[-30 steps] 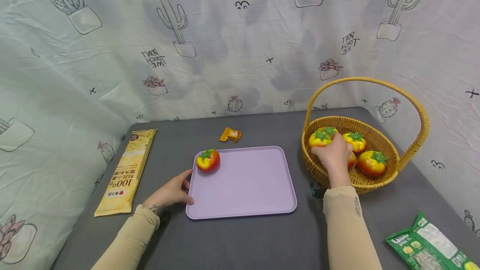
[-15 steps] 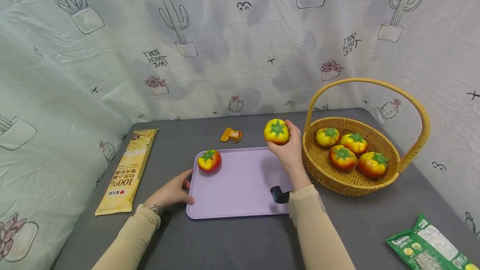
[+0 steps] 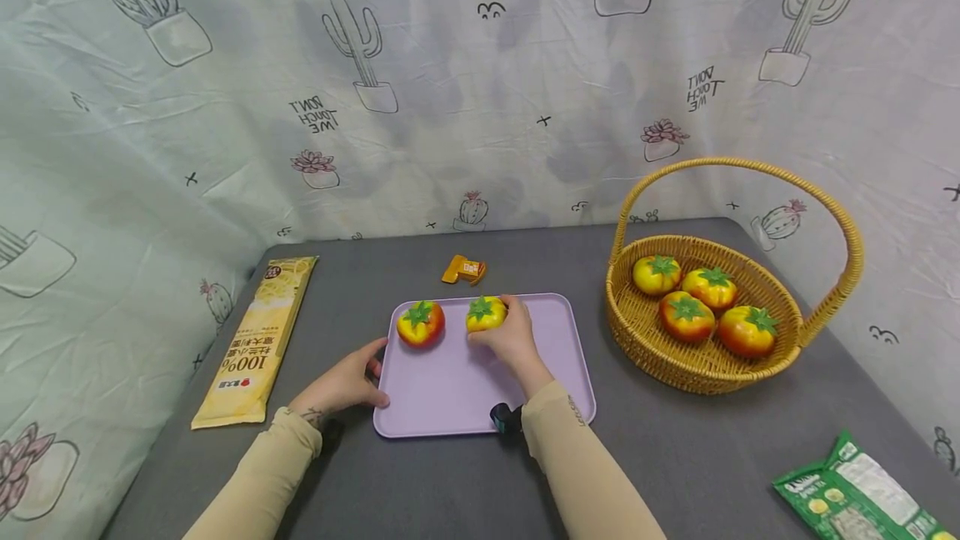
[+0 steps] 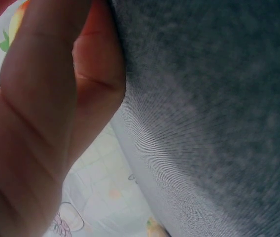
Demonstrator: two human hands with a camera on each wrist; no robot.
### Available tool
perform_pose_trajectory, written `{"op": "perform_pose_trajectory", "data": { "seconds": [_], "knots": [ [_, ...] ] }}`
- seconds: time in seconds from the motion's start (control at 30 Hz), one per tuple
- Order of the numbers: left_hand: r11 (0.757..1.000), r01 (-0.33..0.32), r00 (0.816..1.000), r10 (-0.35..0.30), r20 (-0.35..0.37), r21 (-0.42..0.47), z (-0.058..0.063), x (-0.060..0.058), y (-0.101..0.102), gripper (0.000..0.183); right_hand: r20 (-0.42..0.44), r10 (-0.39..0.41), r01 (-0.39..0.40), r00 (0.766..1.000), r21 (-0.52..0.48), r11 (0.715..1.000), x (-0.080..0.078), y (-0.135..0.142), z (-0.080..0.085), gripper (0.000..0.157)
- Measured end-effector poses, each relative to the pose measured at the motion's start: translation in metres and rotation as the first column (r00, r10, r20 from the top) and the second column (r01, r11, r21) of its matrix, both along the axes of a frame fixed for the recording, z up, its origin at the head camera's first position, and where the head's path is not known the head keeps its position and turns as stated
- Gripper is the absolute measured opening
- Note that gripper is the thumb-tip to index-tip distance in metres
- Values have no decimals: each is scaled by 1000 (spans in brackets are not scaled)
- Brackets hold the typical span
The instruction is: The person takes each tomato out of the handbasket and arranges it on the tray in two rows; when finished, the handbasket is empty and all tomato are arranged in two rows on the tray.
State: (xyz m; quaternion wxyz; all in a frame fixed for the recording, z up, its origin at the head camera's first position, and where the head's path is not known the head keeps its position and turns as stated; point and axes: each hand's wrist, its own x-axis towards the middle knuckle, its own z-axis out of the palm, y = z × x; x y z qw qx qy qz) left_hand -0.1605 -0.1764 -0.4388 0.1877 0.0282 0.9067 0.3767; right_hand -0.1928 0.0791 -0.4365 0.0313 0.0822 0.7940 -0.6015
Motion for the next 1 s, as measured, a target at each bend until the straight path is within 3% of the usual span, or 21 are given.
{"op": "perform_pose_trajectory", "data": {
  "seconds": [0.27,0.4,0.5,0.63,0.77,0.87,1.0],
  "knots": [
    [1000,2,1000,-2,11,3,-2,-2,0,98,11,-13,13,1000,-4,1000,0,4,-2,89],
    [1000,4,1000,-4,12,5,-1,-2,-1,98,-40,-130,124,991,-126,984,3,21,13,88],
    [1000,3,1000,-3,10,5,-1,-2,-2,98,-102,-267,237,958,-234,943,9,45,30,81],
    [1000,9,1000,-9,-9,5,-2,-3,-2,98,-143,-457,393,878,-328,859,17,88,49,75],
    [1000,19,999,-18,-28,12,0,-2,-3,97,-107,-586,527,803,-330,783,22,133,59,75],
    [1000,19,1000,-19,-20,9,0,-1,-2,97,-45,-619,584,784,-285,760,25,163,61,79],
    [1000,14,1000,-14,-5,11,-1,-1,-1,97,40,-609,603,792,-210,770,26,189,60,84]
  ]
}}
